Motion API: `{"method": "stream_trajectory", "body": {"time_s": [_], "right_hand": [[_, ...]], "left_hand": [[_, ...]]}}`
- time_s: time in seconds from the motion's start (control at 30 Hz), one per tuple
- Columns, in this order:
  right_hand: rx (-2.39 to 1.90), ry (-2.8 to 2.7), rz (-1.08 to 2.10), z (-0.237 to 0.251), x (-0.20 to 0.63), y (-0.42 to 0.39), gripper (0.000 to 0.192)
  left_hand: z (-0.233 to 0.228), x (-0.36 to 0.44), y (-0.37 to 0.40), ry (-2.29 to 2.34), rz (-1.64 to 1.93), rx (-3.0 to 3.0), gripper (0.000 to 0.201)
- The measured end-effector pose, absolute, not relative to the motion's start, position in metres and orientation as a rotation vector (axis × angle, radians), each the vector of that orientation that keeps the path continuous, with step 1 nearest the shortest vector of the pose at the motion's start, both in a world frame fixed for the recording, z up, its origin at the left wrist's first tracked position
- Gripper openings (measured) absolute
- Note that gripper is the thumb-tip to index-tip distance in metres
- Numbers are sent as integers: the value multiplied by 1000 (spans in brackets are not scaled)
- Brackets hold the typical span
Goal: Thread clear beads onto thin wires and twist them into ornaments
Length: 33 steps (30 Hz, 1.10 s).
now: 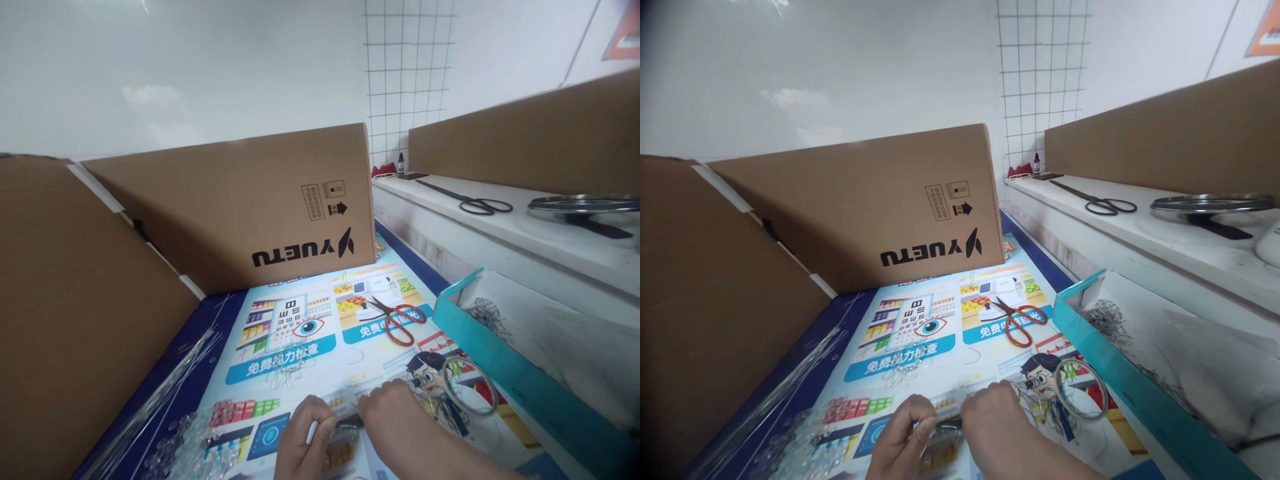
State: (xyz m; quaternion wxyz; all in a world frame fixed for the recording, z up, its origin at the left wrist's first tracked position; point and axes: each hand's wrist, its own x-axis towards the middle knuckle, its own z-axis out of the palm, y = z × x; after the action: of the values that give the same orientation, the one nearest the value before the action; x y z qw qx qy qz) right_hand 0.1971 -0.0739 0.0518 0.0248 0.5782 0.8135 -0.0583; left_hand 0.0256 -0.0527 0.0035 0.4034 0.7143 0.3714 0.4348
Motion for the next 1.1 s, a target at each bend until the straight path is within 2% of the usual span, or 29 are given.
{"method": "stream_trajectory", "body": {"time_s": [0.37,0.6,0.83,0.97,1.1], "right_hand": [[1793,2511,-258,54,198,-72,16],[1801,2468,-330,52,205,-67,16],[1876,2407,-429,46,211,-60,33],[1924,2390,-457,39,215,-56,40],[1978,2357,-511,37,217,-52,38]], "left_hand": [[8,27,-53,1003,1070,1758,26],[11,29,-48,1043,1014,1451,27],[5,27,-45,998,1002,1201,45],[1,27,-42,964,1038,1197,43],[-6,25,-37,931,1057,1387,32]]}}
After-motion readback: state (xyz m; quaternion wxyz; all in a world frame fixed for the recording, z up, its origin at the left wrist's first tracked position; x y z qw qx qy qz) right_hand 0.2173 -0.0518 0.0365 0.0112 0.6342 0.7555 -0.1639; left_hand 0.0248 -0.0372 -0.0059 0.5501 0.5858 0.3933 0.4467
